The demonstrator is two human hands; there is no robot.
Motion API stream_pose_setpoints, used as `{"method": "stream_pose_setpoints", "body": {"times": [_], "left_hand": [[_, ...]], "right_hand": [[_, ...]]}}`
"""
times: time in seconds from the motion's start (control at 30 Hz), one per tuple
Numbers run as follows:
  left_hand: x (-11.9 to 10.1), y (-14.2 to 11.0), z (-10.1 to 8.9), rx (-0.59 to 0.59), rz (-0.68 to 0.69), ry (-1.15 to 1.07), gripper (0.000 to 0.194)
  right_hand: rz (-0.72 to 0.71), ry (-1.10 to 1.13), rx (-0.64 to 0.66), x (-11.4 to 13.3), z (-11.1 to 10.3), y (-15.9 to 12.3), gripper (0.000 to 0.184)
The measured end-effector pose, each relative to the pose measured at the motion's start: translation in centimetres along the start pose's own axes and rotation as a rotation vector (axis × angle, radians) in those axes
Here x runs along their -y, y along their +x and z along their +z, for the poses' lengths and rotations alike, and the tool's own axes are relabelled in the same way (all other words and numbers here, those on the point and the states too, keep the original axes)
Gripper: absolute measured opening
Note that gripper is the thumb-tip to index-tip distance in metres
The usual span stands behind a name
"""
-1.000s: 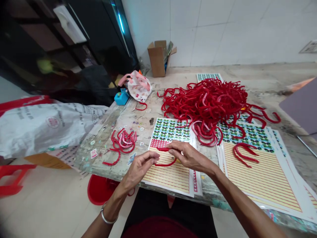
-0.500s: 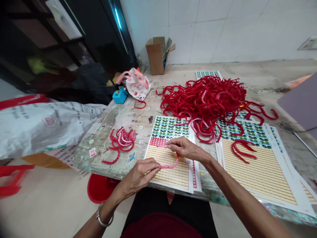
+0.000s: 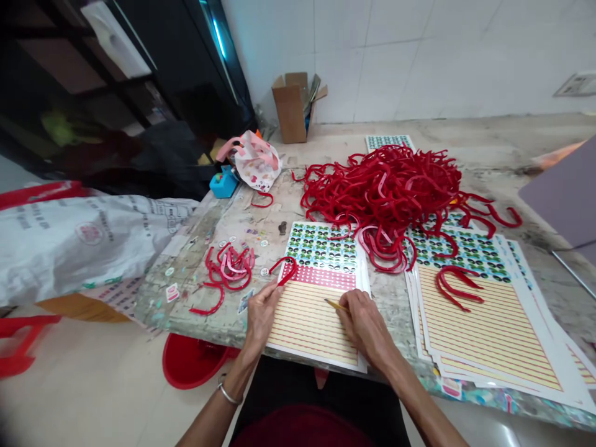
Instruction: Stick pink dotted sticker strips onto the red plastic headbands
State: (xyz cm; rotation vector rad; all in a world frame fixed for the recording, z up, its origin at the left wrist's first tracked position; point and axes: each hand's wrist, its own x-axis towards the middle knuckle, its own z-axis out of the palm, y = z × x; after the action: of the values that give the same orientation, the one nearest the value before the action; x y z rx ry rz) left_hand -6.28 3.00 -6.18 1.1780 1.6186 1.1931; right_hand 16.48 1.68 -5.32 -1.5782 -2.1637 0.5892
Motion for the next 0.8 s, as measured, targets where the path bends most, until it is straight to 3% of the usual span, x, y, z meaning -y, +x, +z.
{"method": "stream_pose_setpoints", "body": {"times": [0.2, 0.37, 0.47, 0.6, 0.8], "left_hand": [[-0.2, -1.8, 1.6, -0.047, -0.053, -0.053, 0.026], [-0.6, -0.8, 0.6, -0.129, -0.094, -0.127, 0.023], [-0.7, 0.4, -0.1, -0.091, -0.100, -0.220, 0.026], [-0.2, 1.3, 0.3, -0.035, -0.155, -0.272, 0.029], [0.3, 1.4, 1.5, -0.047, -0.208, -0.286, 0.030]], "right_hand": [[0.043, 0.176, 0.081, -0.4, -1.4, 1.6, 0.007], [-0.042, 0.289, 0.015, 0.2, -0.7, 4.7, 0.012], [-0.151, 0.204, -0.017, 1.3, 0.4, 6.8, 0.012], [-0.322, -0.010, -0.012, 2.7, 1.6, 9.1, 0.009], [-0.395, -0.083, 0.029, 2.9, 3.1, 10.3, 0.016]]}}
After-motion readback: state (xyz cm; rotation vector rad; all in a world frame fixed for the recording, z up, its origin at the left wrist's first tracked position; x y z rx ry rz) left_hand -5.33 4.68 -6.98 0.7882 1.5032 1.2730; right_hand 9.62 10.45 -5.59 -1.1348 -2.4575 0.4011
